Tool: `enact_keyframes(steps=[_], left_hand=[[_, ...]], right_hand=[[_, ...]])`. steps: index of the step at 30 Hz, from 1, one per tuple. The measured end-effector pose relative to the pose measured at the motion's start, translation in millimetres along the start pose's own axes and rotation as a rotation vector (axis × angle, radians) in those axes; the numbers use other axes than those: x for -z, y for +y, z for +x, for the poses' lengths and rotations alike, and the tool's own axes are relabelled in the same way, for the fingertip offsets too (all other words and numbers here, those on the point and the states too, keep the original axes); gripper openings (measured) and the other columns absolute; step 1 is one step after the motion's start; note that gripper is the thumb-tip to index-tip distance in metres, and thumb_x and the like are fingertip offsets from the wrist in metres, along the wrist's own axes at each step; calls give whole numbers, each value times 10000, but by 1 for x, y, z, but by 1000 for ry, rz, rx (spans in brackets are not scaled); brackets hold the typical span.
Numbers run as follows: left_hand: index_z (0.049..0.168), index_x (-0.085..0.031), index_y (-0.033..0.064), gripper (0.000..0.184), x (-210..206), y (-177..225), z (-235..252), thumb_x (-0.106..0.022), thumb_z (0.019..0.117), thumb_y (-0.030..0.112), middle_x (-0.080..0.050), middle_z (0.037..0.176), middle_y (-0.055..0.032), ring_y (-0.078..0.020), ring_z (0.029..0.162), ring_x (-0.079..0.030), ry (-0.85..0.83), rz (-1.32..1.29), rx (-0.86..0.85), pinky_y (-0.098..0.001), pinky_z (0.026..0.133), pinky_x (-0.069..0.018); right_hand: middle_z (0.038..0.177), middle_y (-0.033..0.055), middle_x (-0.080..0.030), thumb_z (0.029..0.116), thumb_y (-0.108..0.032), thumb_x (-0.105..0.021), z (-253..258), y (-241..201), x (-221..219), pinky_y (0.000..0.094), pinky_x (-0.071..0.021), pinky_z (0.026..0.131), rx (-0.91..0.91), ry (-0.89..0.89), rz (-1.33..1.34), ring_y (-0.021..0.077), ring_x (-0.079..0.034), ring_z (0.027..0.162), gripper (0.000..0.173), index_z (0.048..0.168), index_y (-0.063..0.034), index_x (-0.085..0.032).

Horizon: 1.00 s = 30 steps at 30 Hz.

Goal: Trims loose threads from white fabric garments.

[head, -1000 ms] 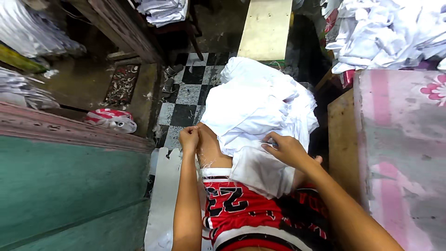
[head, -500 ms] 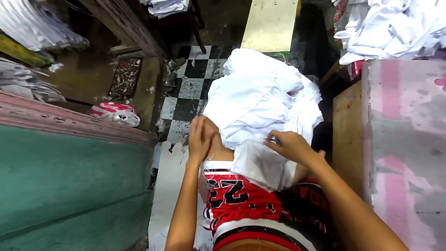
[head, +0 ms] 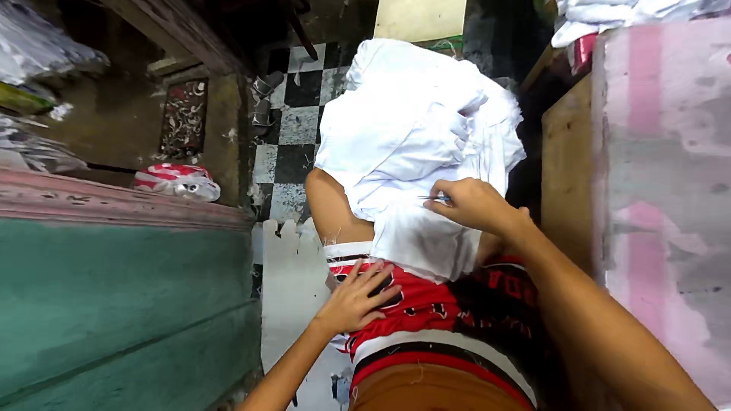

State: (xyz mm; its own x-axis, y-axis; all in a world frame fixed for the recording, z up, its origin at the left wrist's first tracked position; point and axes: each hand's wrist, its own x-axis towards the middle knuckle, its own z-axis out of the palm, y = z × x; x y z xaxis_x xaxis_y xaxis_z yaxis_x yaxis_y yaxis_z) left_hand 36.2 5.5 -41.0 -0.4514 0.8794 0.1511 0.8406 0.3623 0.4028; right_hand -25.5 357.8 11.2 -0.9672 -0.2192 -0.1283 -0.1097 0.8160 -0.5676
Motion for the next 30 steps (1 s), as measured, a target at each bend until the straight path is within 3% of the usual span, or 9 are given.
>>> enact_keyframes(steps=[2, 4, 6, 8, 11, 14, 17, 26, 30], left_hand=[[1457, -565, 320, 564, -7, -22, -20, -245, 1077, 588, -499, 1556, -95, -287, 1498, -384, 3, 47, 60, -597, 1224, -211], [1393, -637, 165, 553, 3, -59, -46, -323, 1081, 496, -541, 1479, -238, -447, 1421, -455, 134, 237, 405, -735, 1146, -224], [1431, -578, -3, 539, 34, -79, -48, -508, 1057, 380, -327, 1553, -403, -612, 1463, -248, 103, 256, 1001, -844, 1105, -69], [1432, -528, -75, 596, 64, -77, -29, -640, 1002, 323, -187, 1579, -449, -664, 1457, -153, 220, 183, 1286, -842, 1095, -79], [1228, -660, -113, 445, 63, -39, 4, -705, 937, 220, -456, 1407, -433, -614, 1285, -455, 421, 191, 923, -682, 1060, -375], [1127, -744, -26, 373, 41, -4, 44, -790, 882, 251, -720, 1074, -216, -313, 932, -703, 308, -87, 690, -456, 798, -576], [1144, -721, -54, 341, 17, 6, 62, -783, 876, 148, -729, 916, -159, -222, 732, -691, 241, -192, 657, -386, 712, -588], [953, -788, -18, 162, 17, 29, 56, -676, 943, 98, -734, 822, -163, -285, 766, -737, 337, 73, 652, -423, 745, -604], [963, -750, -44, 183, 11, 35, 55, -621, 968, 87, -715, 834, -163, -271, 763, -722, 403, 110, 645, -381, 718, -599]], right_hand=[[696, 124, -652, 977, -406, -687, -3, -8, -3, 558, -501, 576, 37, 22, 27, 340, -654, 645, 336, 1042, -77, -714], [707, 122, -673, 904, -389, -758, -10, -20, -15, 563, -520, 586, 104, 58, 84, 336, -675, 660, 330, 1006, -77, -727], [758, 133, -685, 885, -438, -768, -12, -33, -34, 569, -522, 653, 166, -43, 114, 342, -688, 734, 402, 1013, -61, -712], [781, 148, -685, 895, -441, -751, -12, -43, -56, 569, -515, 650, 263, -115, 120, 353, -692, 753, 426, 1009, -34, -693], [832, 171, -683, 937, -375, -713, -14, -48, -79, 574, -508, 668, 334, -203, 142, 372, -691, 796, 384, 1035, -6, -667], [851, 179, -697, 941, -388, -703, -17, -45, -89, 575, -512, 690, 333, -213, 223, 369, -696, 827, 398, 1041, -3, -680], [827, 170, -705, 952, -429, -666, -19, -38, -94, 550, -523, 679, 338, -154, 310, 339, -700, 799, 440, 993, 7, -705], [872, 137, -688, 1034, -371, -566, -22, -48, -86, 445, -565, 643, 327, 186, 224, 283, -703, 783, 404, 1018, 5, -712], [892, 164, -696, 1026, -350, -615, -35, -62, -84, 457, -583, 639, 240, 108, 156, 311, -715, 763, 386, 1047, 28, -684]])
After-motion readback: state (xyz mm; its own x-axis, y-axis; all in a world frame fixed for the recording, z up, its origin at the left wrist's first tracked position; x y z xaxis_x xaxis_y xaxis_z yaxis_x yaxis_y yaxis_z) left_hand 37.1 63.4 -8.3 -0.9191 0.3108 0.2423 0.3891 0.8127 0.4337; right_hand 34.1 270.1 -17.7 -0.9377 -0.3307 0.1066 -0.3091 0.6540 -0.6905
